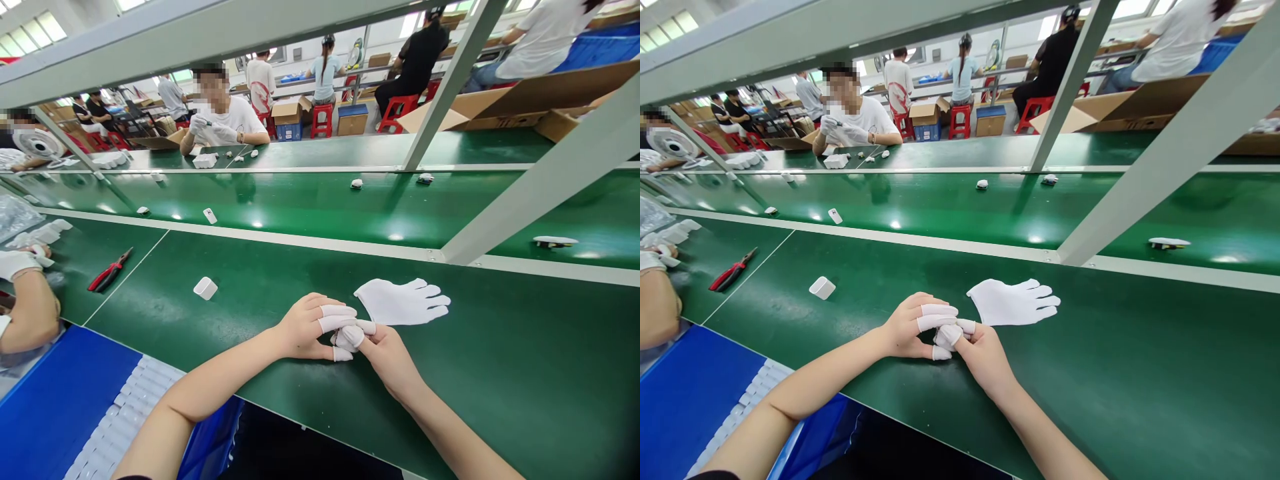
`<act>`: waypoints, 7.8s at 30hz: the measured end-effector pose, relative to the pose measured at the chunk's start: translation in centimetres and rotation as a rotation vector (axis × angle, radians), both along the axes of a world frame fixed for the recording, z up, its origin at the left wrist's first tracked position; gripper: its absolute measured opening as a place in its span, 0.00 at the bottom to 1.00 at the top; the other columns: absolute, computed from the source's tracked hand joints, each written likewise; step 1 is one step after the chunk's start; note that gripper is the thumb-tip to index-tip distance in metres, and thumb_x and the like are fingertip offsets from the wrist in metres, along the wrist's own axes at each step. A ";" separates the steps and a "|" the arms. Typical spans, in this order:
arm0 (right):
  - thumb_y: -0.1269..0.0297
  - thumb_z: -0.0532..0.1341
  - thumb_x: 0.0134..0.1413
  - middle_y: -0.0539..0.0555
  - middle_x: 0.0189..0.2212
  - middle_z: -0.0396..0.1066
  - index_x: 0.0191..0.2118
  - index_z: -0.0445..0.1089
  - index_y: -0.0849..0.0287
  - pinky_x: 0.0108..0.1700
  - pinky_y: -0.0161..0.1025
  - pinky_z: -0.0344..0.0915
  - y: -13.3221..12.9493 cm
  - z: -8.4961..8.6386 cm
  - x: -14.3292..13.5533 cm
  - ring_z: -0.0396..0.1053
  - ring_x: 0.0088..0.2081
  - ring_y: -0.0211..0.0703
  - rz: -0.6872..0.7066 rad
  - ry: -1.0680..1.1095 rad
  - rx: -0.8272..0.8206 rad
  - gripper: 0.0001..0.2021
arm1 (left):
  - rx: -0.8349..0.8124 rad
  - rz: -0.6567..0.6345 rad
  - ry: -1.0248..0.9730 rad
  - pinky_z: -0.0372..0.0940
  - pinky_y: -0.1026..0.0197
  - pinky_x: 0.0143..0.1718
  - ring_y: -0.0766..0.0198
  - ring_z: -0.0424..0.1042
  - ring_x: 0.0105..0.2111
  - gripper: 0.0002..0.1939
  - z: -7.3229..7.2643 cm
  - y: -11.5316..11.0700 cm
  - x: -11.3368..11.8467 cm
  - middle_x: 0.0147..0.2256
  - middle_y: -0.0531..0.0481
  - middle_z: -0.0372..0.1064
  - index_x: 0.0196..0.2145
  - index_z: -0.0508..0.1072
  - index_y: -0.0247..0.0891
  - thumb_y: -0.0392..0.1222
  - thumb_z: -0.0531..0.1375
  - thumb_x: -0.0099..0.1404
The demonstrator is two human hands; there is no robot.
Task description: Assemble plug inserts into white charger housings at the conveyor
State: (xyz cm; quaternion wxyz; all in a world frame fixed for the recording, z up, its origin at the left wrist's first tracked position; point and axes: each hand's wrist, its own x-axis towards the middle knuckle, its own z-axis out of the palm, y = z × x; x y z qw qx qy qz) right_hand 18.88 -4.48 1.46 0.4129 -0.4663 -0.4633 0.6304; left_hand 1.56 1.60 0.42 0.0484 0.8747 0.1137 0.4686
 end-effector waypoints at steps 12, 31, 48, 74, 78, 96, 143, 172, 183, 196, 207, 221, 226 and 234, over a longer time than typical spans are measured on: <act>0.42 0.65 0.49 0.56 0.28 0.73 0.29 0.75 0.60 0.38 0.44 0.68 -0.5 2.0 -0.3 0.70 0.36 0.51 0.154 0.154 -0.098 0.23 | -0.092 -0.125 -0.114 0.70 0.61 0.39 0.62 0.75 0.37 0.33 0.3 -0.2 0.0 0.38 0.45 0.75 0.50 0.65 0.38 0.60 0.66 0.52; 0.46 0.65 0.51 0.55 0.29 0.72 0.32 0.76 0.61 0.43 0.43 0.63 -0.3 1.6 0.6 0.67 0.35 0.47 0.231 0.099 -0.098 0.20 | -0.419 -0.220 -0.100 0.72 0.60 0.39 0.61 0.75 0.38 0.25 1.1 -0.8 -0.2 0.38 0.45 0.77 0.44 0.74 0.38 0.53 0.68 0.52; 0.46 0.58 0.60 0.56 0.45 0.70 0.50 0.69 0.56 0.55 0.49 0.60 -0.4 0.4 0.7 0.65 0.50 0.54 0.227 0.033 0.037 0.21 | -0.578 -0.204 -0.010 0.69 0.54 0.50 0.55 0.71 0.50 0.33 0.5 -0.4 -0.8 0.49 0.43 0.72 0.54 0.68 0.43 0.50 0.69 0.52; 0.47 0.61 0.56 0.54 0.39 0.70 0.42 0.69 0.58 0.46 0.42 0.63 0.1 0.3 0.6 0.66 0.44 0.49 0.291 0.022 0.051 0.18 | -0.589 -0.164 0.045 0.69 0.57 0.46 0.57 0.73 0.46 0.27 0.2 -0.7 -0.6 0.46 0.43 0.73 0.48 0.72 0.42 0.53 0.68 0.53; 0.45 0.58 0.58 0.55 0.37 0.72 0.42 0.71 0.59 0.44 0.43 0.64 0.0 -0.4 0.2 0.67 0.41 0.49 0.193 -0.005 0.075 0.21 | -0.506 -0.182 0.065 0.68 0.54 0.49 0.55 0.72 0.49 0.31 0.4 -0.5 -0.4 0.49 0.41 0.72 0.54 0.67 0.41 0.51 0.67 0.55; 0.44 0.64 0.50 0.53 0.25 0.70 0.30 0.76 0.61 0.39 0.43 0.64 0.1 0.0 -0.1 0.65 0.31 0.47 0.160 -0.081 0.062 0.21 | -0.441 -0.200 0.109 0.69 0.55 0.46 0.59 0.75 0.43 0.26 -0.1 -0.1 -0.3 0.42 0.44 0.76 0.45 0.72 0.40 0.55 0.67 0.52; 0.47 0.60 0.53 0.54 0.33 0.72 0.35 0.72 0.56 0.48 0.47 0.65 -0.7 -0.5 -1.4 0.69 0.41 0.51 0.113 0.510 -0.312 0.16 | -0.329 0.128 -0.112 0.70 0.57 0.35 0.59 0.75 0.34 0.22 0.6 -3.3 1.3 0.39 0.44 0.76 0.44 0.70 0.39 0.42 0.63 0.50; 0.53 0.73 0.40 0.57 0.35 0.77 0.41 0.76 0.59 0.47 0.50 0.69 -0.5 -0.2 -0.2 0.74 0.39 0.54 0.161 0.154 -0.033 0.21 | -0.620 -0.154 0.002 0.68 0.62 0.38 0.59 0.73 0.42 0.22 1.6 -1.5 -0.3 0.44 0.45 0.73 0.43 0.73 0.40 0.51 0.68 0.52; 0.47 0.63 0.54 0.59 0.37 0.77 0.38 0.78 0.59 0.48 0.49 0.69 -0.8 0.4 -0.5 0.72 0.43 0.55 0.134 0.223 0.052 0.19 | -0.479 -0.151 -0.088 0.68 0.59 0.44 0.59 0.74 0.43 0.25 0.4 -1.5 0.1 0.45 0.45 0.74 0.44 0.72 0.42 0.53 0.69 0.51; 0.50 0.65 0.54 0.57 0.34 0.77 0.37 0.78 0.59 0.40 0.41 0.71 -0.8 0.3 -0.2 0.73 0.39 0.51 0.130 0.062 0.137 0.16 | -0.372 -0.117 -0.181 0.68 0.59 0.41 0.59 0.75 0.40 0.27 -0.2 -1.9 0.7 0.43 0.44 0.75 0.46 0.72 0.42 0.51 0.70 0.50; 0.47 0.61 0.56 0.57 0.39 0.76 0.46 0.75 0.57 0.49 0.50 0.69 -0.5 1.0 0.0 0.73 0.43 0.55 0.187 0.094 0.098 0.20 | -0.496 -0.033 -0.141 0.70 0.58 0.39 0.58 0.75 0.40 0.27 0.5 -1.6 0.1 0.40 0.45 0.76 0.42 0.72 0.39 0.55 0.70 0.48; 0.51 0.71 0.44 0.58 0.38 0.76 0.43 0.76 0.58 0.49 0.50 0.69 -0.3 1.5 0.0 0.73 0.44 0.56 0.261 0.041 0.056 0.21 | -0.365 -0.002 -0.173 0.71 0.56 0.42 0.60 0.75 0.39 0.25 -0.2 -1.4 0.2 0.39 0.45 0.77 0.39 0.74 0.40 0.60 0.67 0.49; 0.45 0.68 0.47 0.60 0.38 0.76 0.43 0.75 0.60 0.47 0.50 0.70 -0.4 0.7 -0.1 0.72 0.44 0.57 0.248 0.104 0.033 0.24 | -0.426 -0.024 -0.107 0.70 0.55 0.44 0.57 0.74 0.42 0.28 -0.5 -1.2 0.1 0.40 0.45 0.77 0.41 0.74 0.40 0.61 0.68 0.48; 0.45 0.67 0.47 0.59 0.35 0.75 0.40 0.75 0.59 0.48 0.52 0.68 -0.7 1.1 -0.6 0.71 0.43 0.57 0.187 0.137 0.013 0.22 | -0.585 -0.078 -0.099 0.70 0.55 0.44 0.56 0.73 0.44 0.29 -0.5 -1.5 0.1 0.44 0.43 0.74 0.45 0.73 0.40 0.59 0.68 0.50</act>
